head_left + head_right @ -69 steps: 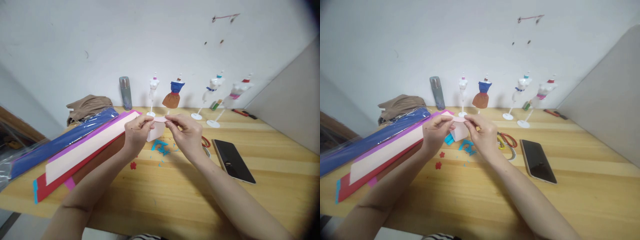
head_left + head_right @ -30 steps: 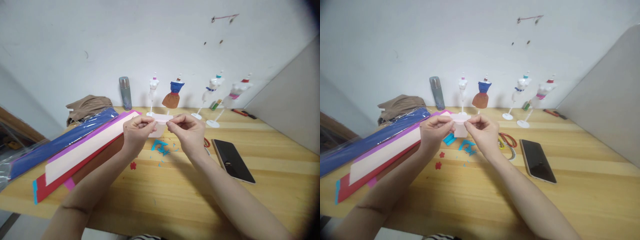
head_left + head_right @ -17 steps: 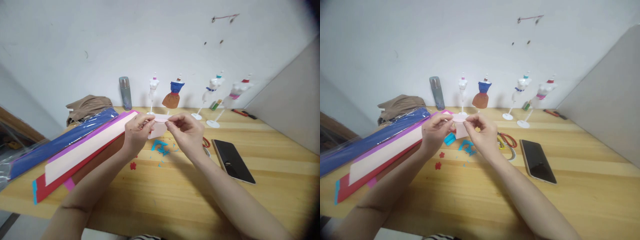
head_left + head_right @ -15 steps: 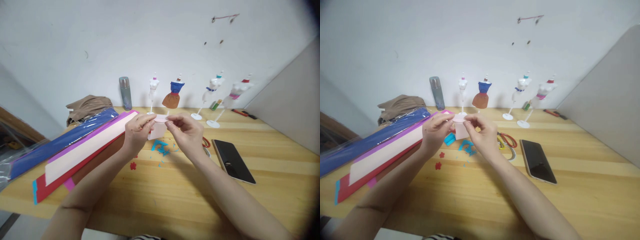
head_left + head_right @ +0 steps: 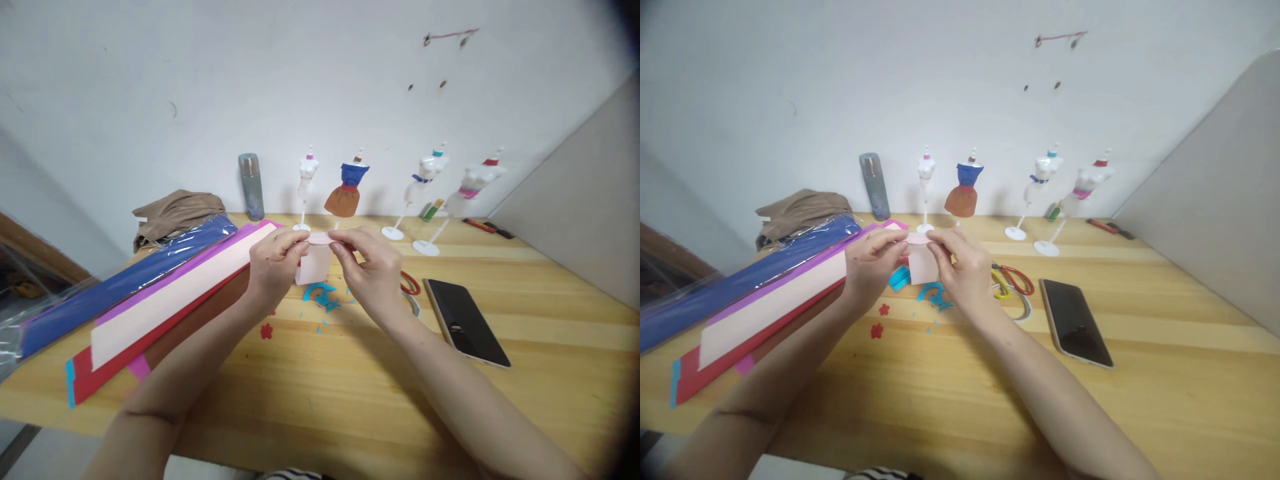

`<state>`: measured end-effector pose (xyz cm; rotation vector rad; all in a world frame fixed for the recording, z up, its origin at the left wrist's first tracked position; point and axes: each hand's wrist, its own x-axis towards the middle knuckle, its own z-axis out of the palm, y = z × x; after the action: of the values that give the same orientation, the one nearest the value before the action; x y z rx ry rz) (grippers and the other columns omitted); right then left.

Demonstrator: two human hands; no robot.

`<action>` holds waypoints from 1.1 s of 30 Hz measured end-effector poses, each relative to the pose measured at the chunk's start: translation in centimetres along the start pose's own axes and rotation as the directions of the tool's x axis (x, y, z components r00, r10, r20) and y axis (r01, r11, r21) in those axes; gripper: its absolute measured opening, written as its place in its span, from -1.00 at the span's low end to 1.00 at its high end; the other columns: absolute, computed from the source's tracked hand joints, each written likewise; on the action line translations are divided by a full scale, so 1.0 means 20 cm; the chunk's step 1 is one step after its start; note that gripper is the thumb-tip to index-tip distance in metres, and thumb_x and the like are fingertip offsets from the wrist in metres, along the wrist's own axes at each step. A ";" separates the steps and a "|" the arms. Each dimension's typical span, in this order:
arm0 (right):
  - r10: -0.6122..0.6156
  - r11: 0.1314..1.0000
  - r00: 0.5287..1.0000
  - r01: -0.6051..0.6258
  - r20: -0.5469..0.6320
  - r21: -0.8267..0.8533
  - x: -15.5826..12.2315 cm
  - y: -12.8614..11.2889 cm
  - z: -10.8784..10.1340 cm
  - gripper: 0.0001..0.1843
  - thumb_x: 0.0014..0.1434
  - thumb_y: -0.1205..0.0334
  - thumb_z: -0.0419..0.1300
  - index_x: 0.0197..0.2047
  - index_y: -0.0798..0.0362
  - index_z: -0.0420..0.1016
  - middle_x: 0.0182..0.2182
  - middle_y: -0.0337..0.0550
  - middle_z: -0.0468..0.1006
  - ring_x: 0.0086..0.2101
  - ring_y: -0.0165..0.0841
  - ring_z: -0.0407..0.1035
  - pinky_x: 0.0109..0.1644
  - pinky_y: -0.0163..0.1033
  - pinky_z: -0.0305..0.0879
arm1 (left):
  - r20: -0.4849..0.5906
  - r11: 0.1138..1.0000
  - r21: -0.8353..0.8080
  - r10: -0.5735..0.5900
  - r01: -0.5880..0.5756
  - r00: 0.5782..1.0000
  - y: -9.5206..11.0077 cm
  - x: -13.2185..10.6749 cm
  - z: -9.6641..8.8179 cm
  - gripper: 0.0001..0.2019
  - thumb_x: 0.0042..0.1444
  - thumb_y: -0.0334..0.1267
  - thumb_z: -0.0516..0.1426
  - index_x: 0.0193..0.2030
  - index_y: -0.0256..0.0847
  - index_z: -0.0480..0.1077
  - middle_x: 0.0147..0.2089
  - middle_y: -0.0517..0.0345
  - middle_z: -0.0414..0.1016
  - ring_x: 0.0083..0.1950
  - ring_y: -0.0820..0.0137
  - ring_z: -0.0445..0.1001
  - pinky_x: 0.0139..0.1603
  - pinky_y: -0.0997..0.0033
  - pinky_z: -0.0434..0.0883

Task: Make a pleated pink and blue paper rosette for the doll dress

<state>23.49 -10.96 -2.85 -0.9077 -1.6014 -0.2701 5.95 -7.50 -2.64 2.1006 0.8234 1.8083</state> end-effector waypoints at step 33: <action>0.068 0.997 0.998 -0.067 -0.013 0.049 0.01 -0.06 -0.01 -0.86 0.33 0.35 0.25 -0.22 -0.05 0.63 -0.35 -0.19 0.68 -0.41 -0.32 0.50 -0.28 -0.17 0.43 | 0.032 0.998 -0.053 -0.030 0.031 0.999 0.03 -0.01 -0.01 -0.81 0.23 -0.41 0.19 -0.14 -0.17 0.64 -0.20 0.13 0.65 -0.40 0.51 0.58 -0.29 0.50 0.60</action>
<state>22.86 -11.79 -2.33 -0.9190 -1.5545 -0.1896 5.90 -8.03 -2.44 2.0662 0.7863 1.7585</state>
